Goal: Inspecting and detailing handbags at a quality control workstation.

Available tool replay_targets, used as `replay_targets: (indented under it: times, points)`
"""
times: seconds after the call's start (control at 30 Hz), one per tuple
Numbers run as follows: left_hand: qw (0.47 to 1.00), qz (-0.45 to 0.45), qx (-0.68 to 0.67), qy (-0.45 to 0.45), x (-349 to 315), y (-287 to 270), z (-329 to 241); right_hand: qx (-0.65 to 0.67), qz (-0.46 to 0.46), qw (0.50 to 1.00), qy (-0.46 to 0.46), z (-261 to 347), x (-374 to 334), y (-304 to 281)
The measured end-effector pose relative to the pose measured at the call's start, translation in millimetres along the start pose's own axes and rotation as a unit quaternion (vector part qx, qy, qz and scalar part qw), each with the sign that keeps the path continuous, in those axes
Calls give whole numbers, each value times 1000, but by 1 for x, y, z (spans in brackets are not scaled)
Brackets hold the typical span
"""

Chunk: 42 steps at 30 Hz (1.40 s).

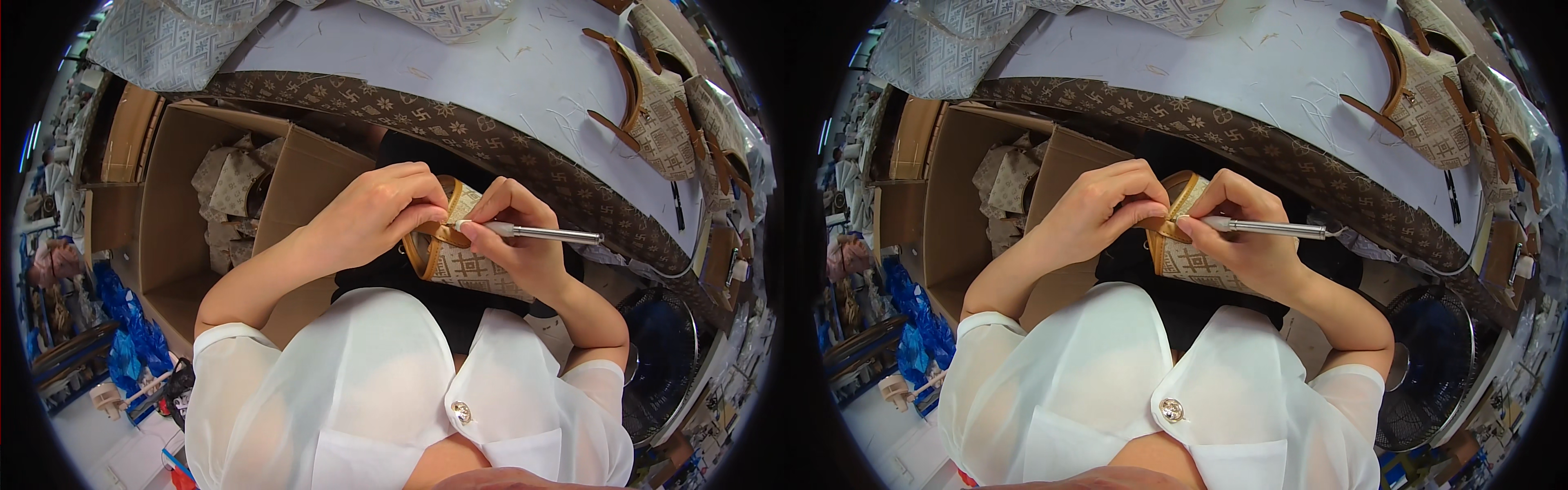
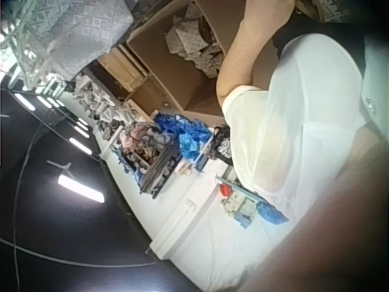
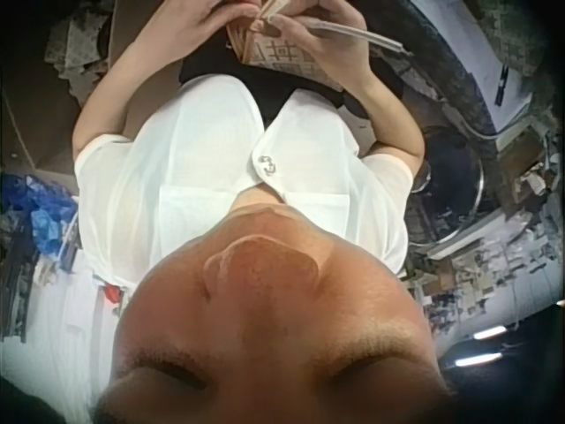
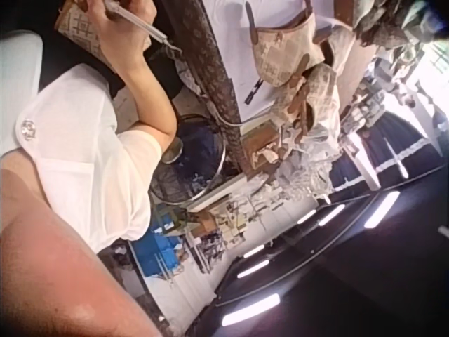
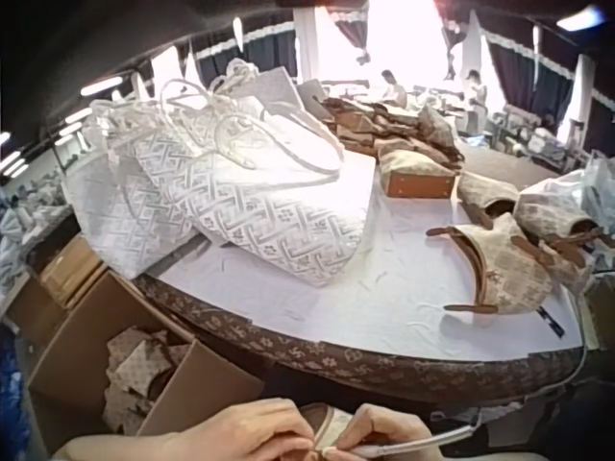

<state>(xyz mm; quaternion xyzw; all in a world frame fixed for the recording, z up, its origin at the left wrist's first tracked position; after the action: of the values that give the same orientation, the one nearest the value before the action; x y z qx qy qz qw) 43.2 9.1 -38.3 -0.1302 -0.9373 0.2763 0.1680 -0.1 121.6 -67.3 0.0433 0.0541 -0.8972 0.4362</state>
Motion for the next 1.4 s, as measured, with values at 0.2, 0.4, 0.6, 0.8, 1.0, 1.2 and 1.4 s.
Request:
replay_targets:
  times: [0.2, 0.4, 0.6, 0.8, 1.0, 1.2, 1.4]
  points:
    - [1000, -2, 4, 18, 1, 3, -3, 12, -17, 1000, -7, 0, -3, 0]
    - [1000, -13, 0, 4, 1, -3, -2, -35, 0, 999, -11, 2, 0, 4]
    - [980, -137, 135, 45, 21, -43, -17, 127, -103, 979, -120, 27, -10, -37]
    - [975, 35, 217, 23, 14, -8, -34, 296, -272, 870, -286, 40, -50, -110]
    - [849, -50, 500, -159, -19, -160, -54, 249, -370, 813, -374, 38, -118, -169]
    - [951, -87, 267, 126, 150, -7, -50, 259, -396, 785, -400, 25, -137, -183]
    - [962, -102, 188, 168, 256, 101, -8, 211, -442, 771, -407, 39, -162, -184]
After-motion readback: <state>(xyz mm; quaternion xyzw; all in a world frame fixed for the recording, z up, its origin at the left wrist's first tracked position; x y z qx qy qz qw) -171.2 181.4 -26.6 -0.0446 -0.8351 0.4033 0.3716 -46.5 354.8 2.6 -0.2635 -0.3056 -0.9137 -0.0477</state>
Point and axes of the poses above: each hand's wrist, its own x-axis towards the middle knuckle, its own y-axis out of the palm, z = x × y, the point moved 10 cm from there along x, towards the middle knuckle, and after that the axes turned 12 degrees about y, right-handed, at the moved point
